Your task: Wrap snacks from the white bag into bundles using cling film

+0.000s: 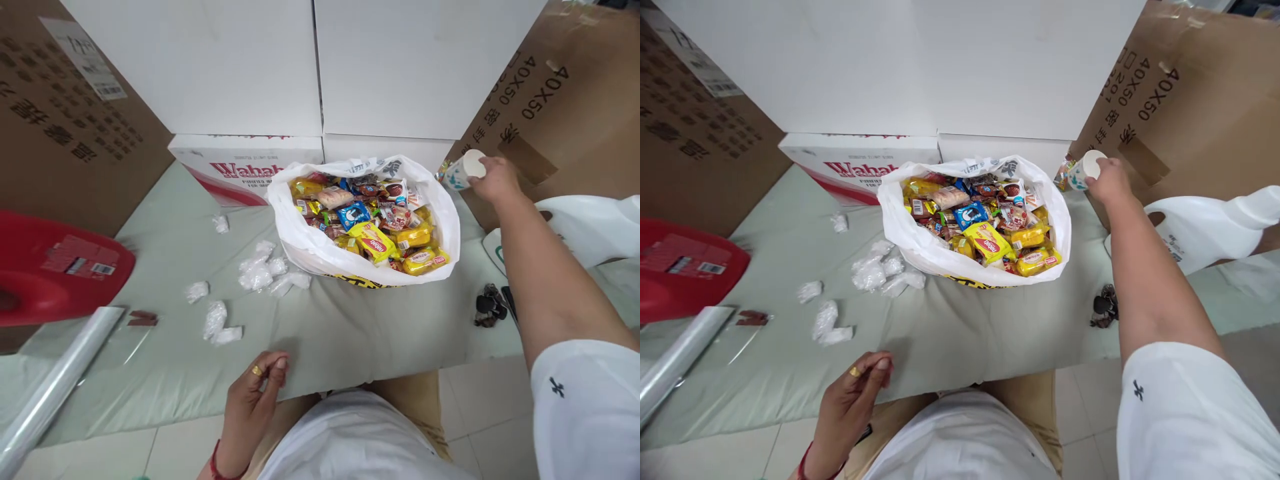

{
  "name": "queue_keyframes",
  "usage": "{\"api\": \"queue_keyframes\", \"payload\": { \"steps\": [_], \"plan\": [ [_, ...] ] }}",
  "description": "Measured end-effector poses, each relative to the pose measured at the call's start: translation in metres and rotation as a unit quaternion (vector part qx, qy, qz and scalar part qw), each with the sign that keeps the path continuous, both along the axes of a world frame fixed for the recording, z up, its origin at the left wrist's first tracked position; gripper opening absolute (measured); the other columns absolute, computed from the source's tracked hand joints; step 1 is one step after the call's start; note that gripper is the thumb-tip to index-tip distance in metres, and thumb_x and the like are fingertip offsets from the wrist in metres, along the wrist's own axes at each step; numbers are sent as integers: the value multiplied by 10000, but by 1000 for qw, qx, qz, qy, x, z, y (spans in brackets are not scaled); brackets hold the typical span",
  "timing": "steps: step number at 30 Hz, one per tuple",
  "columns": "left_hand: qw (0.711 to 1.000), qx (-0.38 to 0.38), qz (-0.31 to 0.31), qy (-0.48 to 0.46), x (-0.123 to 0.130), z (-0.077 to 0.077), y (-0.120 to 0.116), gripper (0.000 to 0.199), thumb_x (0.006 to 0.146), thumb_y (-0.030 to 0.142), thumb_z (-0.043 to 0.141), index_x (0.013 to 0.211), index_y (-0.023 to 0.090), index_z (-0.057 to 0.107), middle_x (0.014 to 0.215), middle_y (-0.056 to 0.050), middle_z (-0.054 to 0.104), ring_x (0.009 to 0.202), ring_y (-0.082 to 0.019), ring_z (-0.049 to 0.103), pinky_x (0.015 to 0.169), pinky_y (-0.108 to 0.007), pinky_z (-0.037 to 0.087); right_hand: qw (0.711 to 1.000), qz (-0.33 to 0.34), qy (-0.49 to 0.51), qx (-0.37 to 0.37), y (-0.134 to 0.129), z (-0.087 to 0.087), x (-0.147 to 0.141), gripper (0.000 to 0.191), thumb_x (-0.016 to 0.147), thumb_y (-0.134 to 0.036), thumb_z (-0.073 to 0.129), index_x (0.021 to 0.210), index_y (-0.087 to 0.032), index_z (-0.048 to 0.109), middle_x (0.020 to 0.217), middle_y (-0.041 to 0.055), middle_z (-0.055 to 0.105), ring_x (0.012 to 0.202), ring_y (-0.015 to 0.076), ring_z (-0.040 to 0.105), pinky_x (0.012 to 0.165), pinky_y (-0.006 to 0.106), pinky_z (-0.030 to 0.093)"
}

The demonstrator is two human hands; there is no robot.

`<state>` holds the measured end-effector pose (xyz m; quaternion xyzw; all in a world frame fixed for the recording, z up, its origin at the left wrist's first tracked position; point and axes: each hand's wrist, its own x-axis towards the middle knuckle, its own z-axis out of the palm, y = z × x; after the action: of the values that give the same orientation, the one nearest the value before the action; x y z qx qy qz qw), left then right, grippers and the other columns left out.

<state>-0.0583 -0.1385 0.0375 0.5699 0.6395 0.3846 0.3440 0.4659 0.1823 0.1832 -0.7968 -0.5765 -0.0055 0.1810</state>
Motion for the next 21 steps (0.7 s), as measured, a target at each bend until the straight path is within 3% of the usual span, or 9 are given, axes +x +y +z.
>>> {"api": "queue_keyframes", "payload": {
  "steps": [2, 5, 8, 10, 12, 14, 17, 21],
  "plan": [
    [1000, 8, 20, 18, -4, -1, -1, 292, 955, 534, 614, 949, 277, 752, 728, -2, 667, 591, -174, 618, 569, -287, 515, 999, 11, 30, 33, 3, -10, -1, 553, 789, -473, 570, 793, 76, 638, 1384, 306, 580, 1079, 54, 636, 869, 254, 376],
    [996, 30, 54, 58, -14, -2, 2, 259, 948, 504, 621, 957, 279, 747, 773, -2, 679, 649, -177, 634, 640, -300, 520, 994, -7, 76, 76, -19, -35, -2, 562, 845, -413, 594, 1047, 105, 675, 1364, 269, 612, 862, 6, 651, 857, 250, 406],
    [981, 37, 160, 103, -31, -8, 9, 266, 938, 485, 617, 984, 259, 750, 875, -25, 715, 737, -189, 645, 726, -322, 513, 990, -34, 106, 84, -66, -68, -6, 472, 893, -297, 648, 1222, 40, 686, 1268, 243, 694, 731, 28, 627, 792, 258, 432],
    [962, 22, 248, 111, -46, -14, 16, 271, 920, 456, 620, 1002, 229, 744, 887, -35, 709, 780, -195, 643, 765, -327, 513, 986, -47, 142, 70, -106, -88, -9, 443, 914, -252, 656, 1278, -3, 696, 1070, 202, 761, 642, 69, 603, 699, 270, 430],
    [949, 6, 305, 83, -62, -22, 26, 272, 894, 409, 618, 1038, 201, 716, 869, -28, 685, 769, -185, 628, 749, -312, 517, 974, -76, 208, 42, -146, -106, -12, 406, 908, -267, 687, 1265, -81, 737, 867, 146, 769, 560, 118, 571, 603, 299, 397],
    [936, 1, 344, 72, -78, -29, 38, 247, 869, 362, 629, 1041, 188, 665, 858, -12, 655, 745, -167, 604, 745, -300, 521, 964, -114, 238, 21, -181, -120, -16, 291, 860, -244, 710, 1132, -179, 791, 770, 100, 751, 541, 153, 557, 584, 328, 393],
    [920, -2, 384, 82, -97, -32, 55, 262, 857, 324, 659, 1070, 188, 590, 897, -3, 626, 738, -145, 588, 763, -299, 524, 962, -63, 265, 7, -222, -135, -27, 184, 810, -363, 720, 950, -267, 791, 781, 101, 745, 635, 221, 637, 606, 367, 445],
    [920, 12, 380, 98, -98, -29, 65, 375, 883, 386, 672, 1167, 169, 561, 1005, -32, 606, 721, -135, 568, 817, -350, 533, 933, -6, 359, 16, -251, -146, -46, 333, 754, -542, 757, 950, -273, 764, 899, 116, 768, 672, 238, 675, 647, 394, 531]
  ]
}}
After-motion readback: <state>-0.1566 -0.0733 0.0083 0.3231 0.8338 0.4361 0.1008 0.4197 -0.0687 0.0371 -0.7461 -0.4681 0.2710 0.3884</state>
